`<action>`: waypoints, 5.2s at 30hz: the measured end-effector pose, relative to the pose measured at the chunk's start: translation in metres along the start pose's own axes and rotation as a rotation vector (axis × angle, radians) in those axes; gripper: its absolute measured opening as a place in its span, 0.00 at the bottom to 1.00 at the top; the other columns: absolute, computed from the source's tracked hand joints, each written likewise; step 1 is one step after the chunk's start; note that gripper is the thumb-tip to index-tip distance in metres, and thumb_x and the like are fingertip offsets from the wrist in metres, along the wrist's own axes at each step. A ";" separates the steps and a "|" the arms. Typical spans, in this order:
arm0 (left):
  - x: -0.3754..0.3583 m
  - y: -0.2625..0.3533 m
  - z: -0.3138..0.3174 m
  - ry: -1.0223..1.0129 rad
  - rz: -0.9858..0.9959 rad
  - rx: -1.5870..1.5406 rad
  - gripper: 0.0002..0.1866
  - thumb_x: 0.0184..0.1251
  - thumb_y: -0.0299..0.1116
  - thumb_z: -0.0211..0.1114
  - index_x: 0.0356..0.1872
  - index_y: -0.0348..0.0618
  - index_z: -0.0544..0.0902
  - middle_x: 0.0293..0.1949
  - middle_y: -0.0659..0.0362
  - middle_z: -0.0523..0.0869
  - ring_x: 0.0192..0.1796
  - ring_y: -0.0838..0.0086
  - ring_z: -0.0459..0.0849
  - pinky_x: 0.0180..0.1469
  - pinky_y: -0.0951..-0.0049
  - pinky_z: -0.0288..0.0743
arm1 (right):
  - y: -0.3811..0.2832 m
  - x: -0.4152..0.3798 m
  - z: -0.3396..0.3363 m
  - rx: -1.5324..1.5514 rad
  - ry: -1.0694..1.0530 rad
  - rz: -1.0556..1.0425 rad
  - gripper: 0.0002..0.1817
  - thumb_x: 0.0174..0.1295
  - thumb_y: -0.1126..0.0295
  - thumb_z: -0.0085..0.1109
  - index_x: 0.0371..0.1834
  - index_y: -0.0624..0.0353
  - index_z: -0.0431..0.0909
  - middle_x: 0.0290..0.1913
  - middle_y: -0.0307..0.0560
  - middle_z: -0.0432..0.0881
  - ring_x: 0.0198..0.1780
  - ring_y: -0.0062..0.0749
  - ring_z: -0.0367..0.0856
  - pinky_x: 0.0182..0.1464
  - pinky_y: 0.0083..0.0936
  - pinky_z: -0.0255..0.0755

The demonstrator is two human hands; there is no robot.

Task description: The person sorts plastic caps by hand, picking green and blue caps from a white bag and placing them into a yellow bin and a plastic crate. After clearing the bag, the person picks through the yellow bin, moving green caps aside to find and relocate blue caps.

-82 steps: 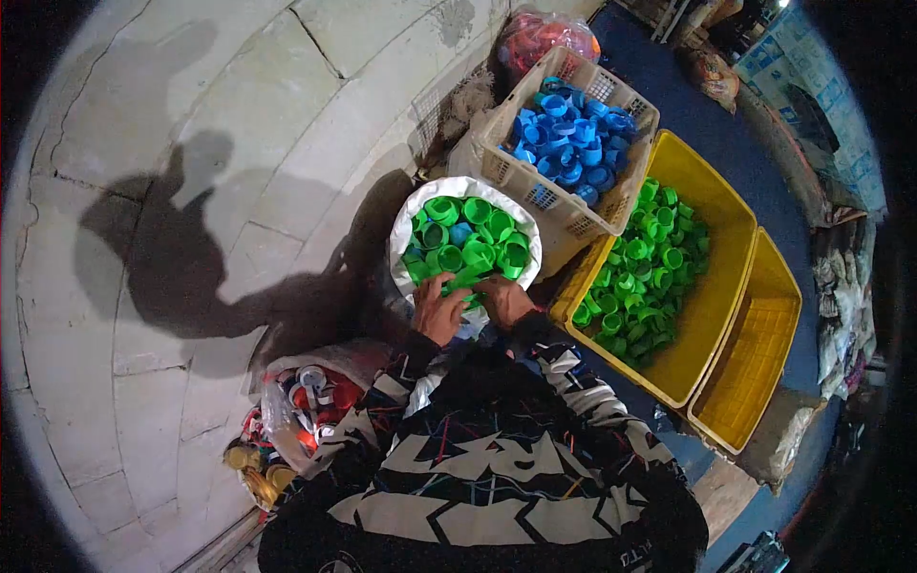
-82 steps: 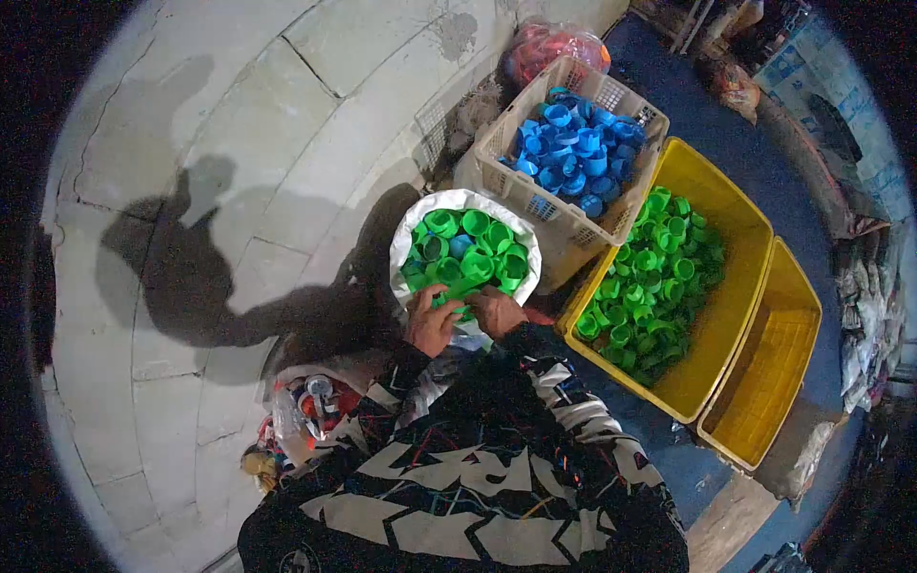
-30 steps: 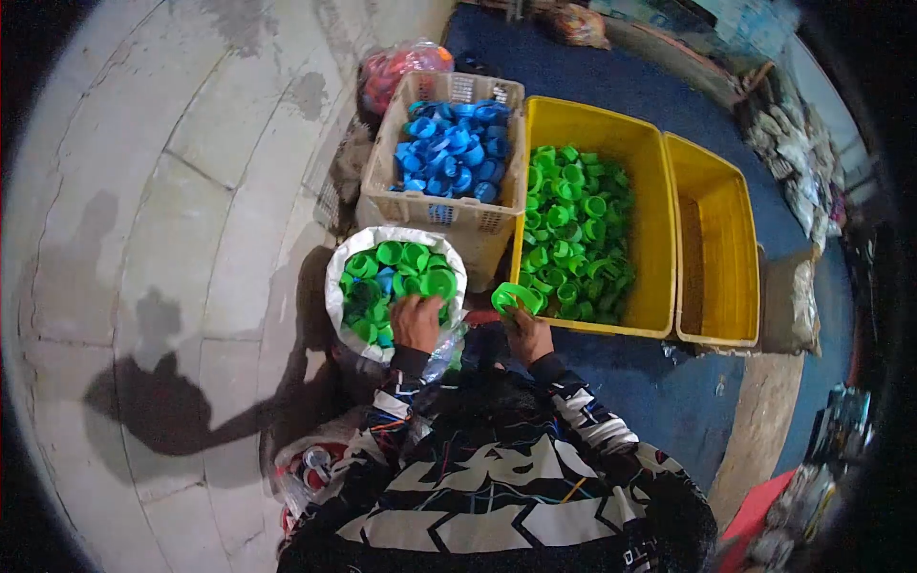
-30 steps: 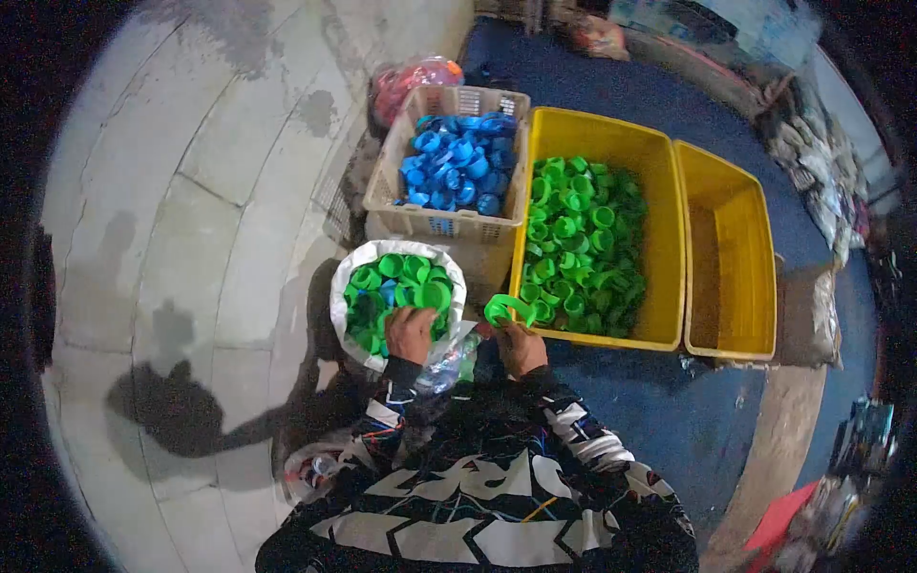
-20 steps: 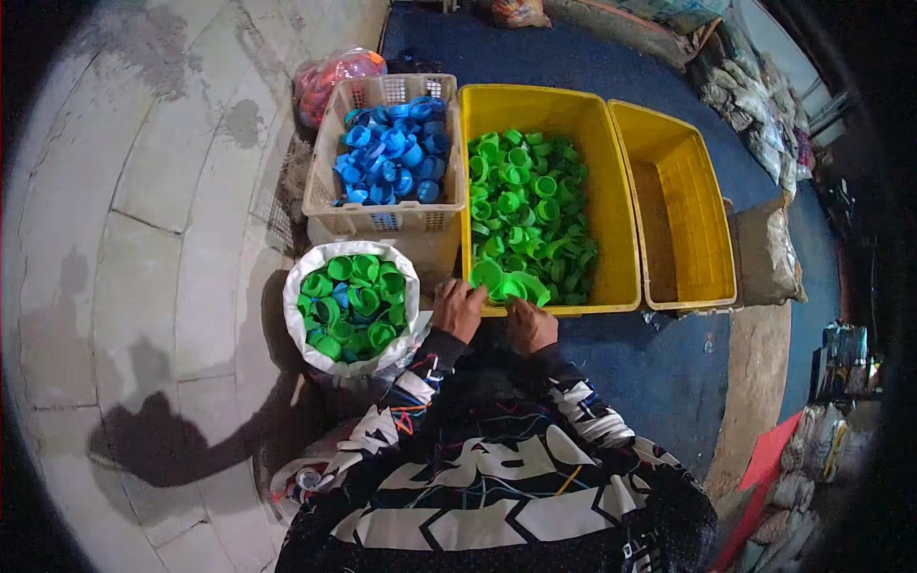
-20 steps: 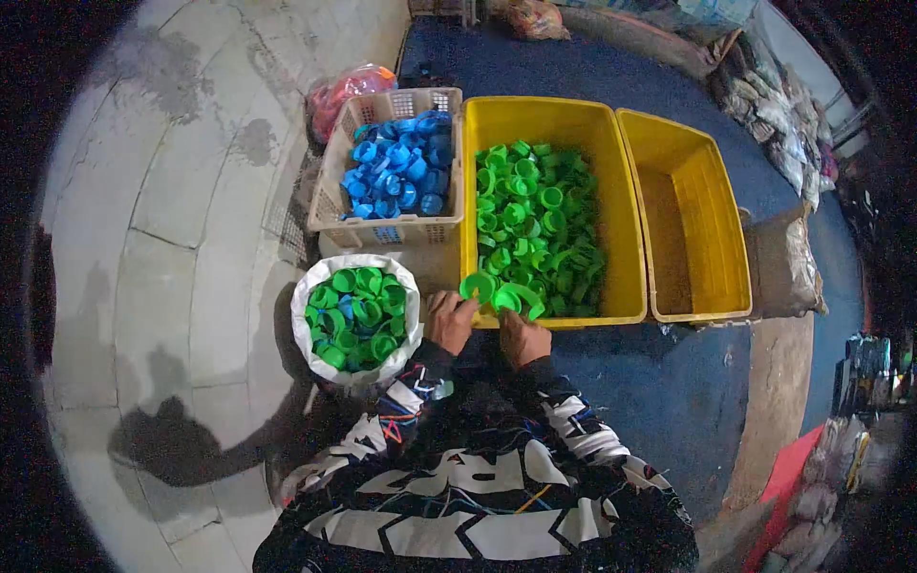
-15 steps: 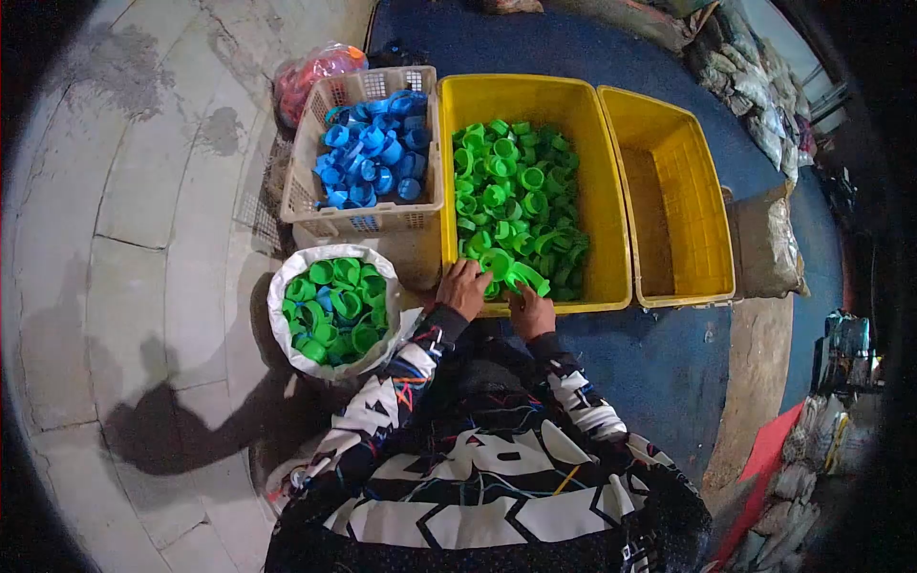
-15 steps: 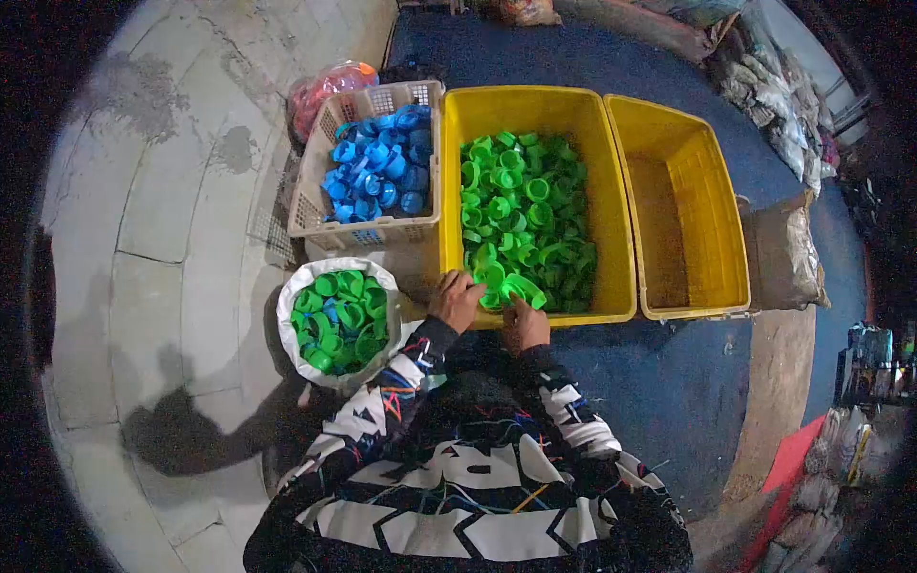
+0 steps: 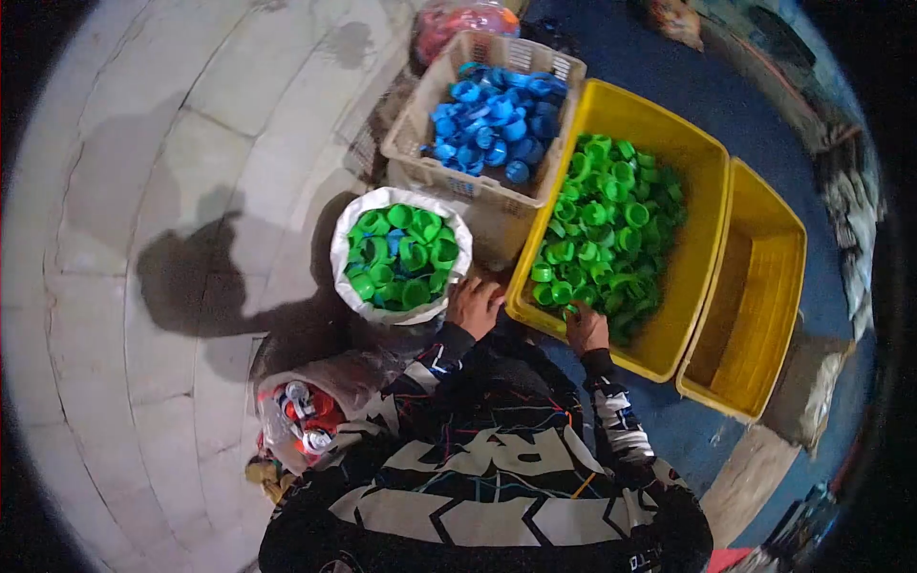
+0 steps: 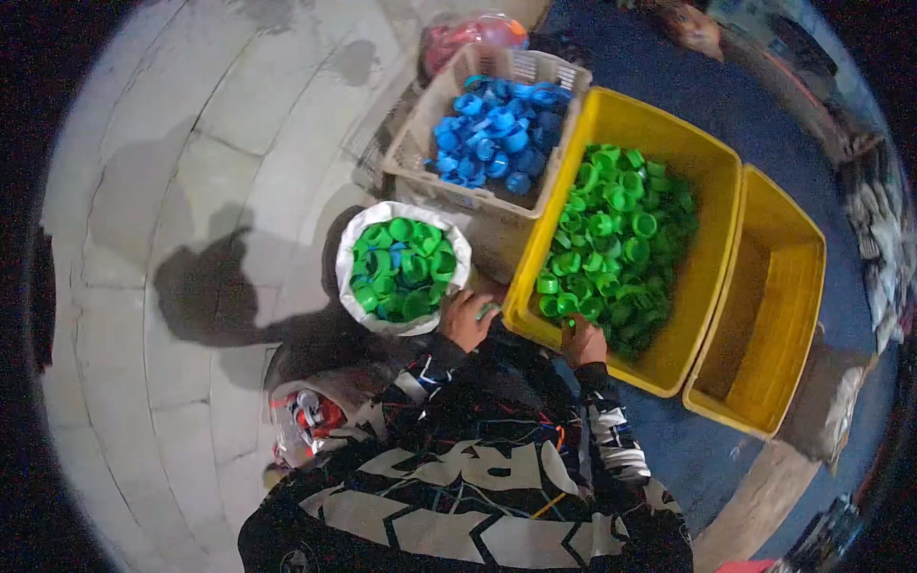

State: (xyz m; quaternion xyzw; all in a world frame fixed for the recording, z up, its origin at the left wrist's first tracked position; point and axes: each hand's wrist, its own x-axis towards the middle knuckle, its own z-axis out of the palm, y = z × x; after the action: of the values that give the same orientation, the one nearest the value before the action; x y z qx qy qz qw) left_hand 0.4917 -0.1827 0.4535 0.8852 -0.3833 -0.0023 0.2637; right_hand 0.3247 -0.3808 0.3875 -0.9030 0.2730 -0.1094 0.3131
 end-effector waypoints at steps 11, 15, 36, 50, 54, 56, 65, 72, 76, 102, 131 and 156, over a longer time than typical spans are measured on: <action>0.003 -0.210 -0.049 0.097 -0.383 0.016 0.15 0.50 0.32 0.65 0.41 0.46 0.79 0.34 0.47 0.81 0.38 0.50 0.79 0.39 0.53 0.71 | -0.162 0.076 0.030 0.117 -0.182 -0.274 0.12 0.54 0.68 0.58 0.41 0.59 0.79 0.28 0.56 0.81 0.31 0.50 0.81 0.33 0.36 0.75; 0.044 -0.235 -0.060 -0.155 -0.444 0.024 0.19 0.49 0.30 0.62 0.47 0.49 0.78 0.38 0.47 0.83 0.41 0.50 0.80 0.44 0.53 0.73 | -0.165 0.048 0.071 0.196 -0.279 -0.268 0.12 0.55 0.69 0.56 0.42 0.59 0.78 0.34 0.55 0.82 0.38 0.48 0.81 0.39 0.36 0.75; 0.039 -0.257 -0.052 -0.354 -0.548 -0.012 0.16 0.50 0.44 0.68 0.40 0.53 0.78 0.42 0.51 0.83 0.46 0.54 0.80 0.49 0.57 0.72 | -0.235 0.037 0.086 0.110 -0.706 -0.185 0.16 0.53 0.68 0.55 0.47 0.58 0.77 0.37 0.60 0.80 0.41 0.53 0.80 0.43 0.42 0.73; -0.016 -0.212 -0.130 0.104 -0.359 -0.151 0.11 0.55 0.39 0.67 0.33 0.45 0.77 0.29 0.49 0.79 0.31 0.54 0.79 0.32 0.58 0.70 | -0.251 0.053 0.164 0.138 -0.478 -0.189 0.13 0.54 0.68 0.56 0.42 0.60 0.77 0.34 0.61 0.81 0.37 0.53 0.81 0.40 0.43 0.74; -0.038 -0.201 -0.143 0.290 -0.163 -0.052 0.06 0.58 0.32 0.62 0.34 0.43 0.78 0.39 0.49 0.79 0.34 0.52 0.79 0.32 0.58 0.72 | -0.271 0.079 0.193 0.150 -0.349 -0.181 0.12 0.51 0.69 0.58 0.39 0.59 0.78 0.30 0.59 0.81 0.35 0.54 0.81 0.38 0.43 0.74; -0.045 -0.196 -0.141 0.356 -0.117 -0.112 0.05 0.58 0.31 0.61 0.34 0.43 0.78 0.37 0.49 0.79 0.35 0.52 0.80 0.33 0.59 0.73 | -0.283 0.085 0.200 0.160 -0.407 -0.140 0.16 0.49 0.66 0.60 0.42 0.60 0.76 0.33 0.60 0.81 0.37 0.56 0.80 0.39 0.44 0.74; -0.076 -0.202 -0.127 0.346 -0.238 0.016 0.07 0.60 0.31 0.60 0.37 0.42 0.76 0.32 0.51 0.81 0.35 0.54 0.81 0.37 0.59 0.75 | -0.312 0.106 0.245 -0.222 -0.717 -0.042 0.18 0.45 0.67 0.60 0.41 0.59 0.75 0.41 0.59 0.81 0.46 0.53 0.80 0.47 0.42 0.75; -0.066 -0.192 -0.137 0.661 -0.374 -0.347 0.14 0.48 0.29 0.71 0.36 0.42 0.77 0.32 0.54 0.83 0.35 0.62 0.84 0.36 0.68 0.77 | -0.286 0.103 0.256 0.136 -0.494 -0.129 0.23 0.46 0.67 0.58 0.49 0.58 0.75 0.43 0.54 0.82 0.46 0.43 0.81 0.49 0.38 0.74; -0.055 -0.176 -0.146 0.591 -0.573 -0.461 0.15 0.42 0.30 0.74 0.31 0.41 0.79 0.24 0.59 0.82 0.27 0.75 0.81 0.32 0.72 0.75 | -0.305 0.095 0.205 1.086 -0.733 -0.212 0.35 0.42 0.78 0.59 0.61 0.56 0.67 0.54 0.57 0.75 0.54 0.48 0.75 0.53 0.37 0.71; -0.009 -0.134 -0.133 0.455 -0.551 -1.308 0.07 0.54 0.29 0.69 0.28 0.40 0.79 0.25 0.65 0.77 0.27 0.83 0.71 0.29 0.80 0.63 | -0.269 0.087 0.092 0.576 -0.229 -0.217 0.35 0.40 0.68 0.73 0.55 0.62 0.69 0.50 0.57 0.77 0.53 0.51 0.75 0.54 0.36 0.68; 0.347 -0.077 -0.025 0.126 0.125 0.168 0.15 0.48 0.31 0.67 0.38 0.37 0.79 0.41 0.47 0.80 0.46 0.53 0.78 0.47 0.59 0.73 | -0.129 0.339 0.001 0.166 0.167 0.062 0.42 0.37 0.58 0.74 0.54 0.69 0.65 0.45 0.65 0.75 0.47 0.58 0.75 0.48 0.39 0.71; -0.020 -0.170 -0.087 -0.035 -0.186 0.035 0.16 0.45 0.22 0.61 0.39 0.47 0.81 0.38 0.49 0.77 0.41 0.51 0.76 0.40 0.54 0.70 | -0.180 0.108 0.078 0.302 -0.241 -0.096 0.16 0.50 0.70 0.60 0.43 0.59 0.78 0.33 0.56 0.80 0.35 0.45 0.81 0.38 0.33 0.74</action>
State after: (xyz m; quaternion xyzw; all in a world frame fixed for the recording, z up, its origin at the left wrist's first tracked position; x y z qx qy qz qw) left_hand 0.6102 -0.0321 0.4447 0.9212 -0.3041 -0.0356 0.2400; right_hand 0.5190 -0.2838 0.4423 -0.8644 0.1706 -0.0550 0.4697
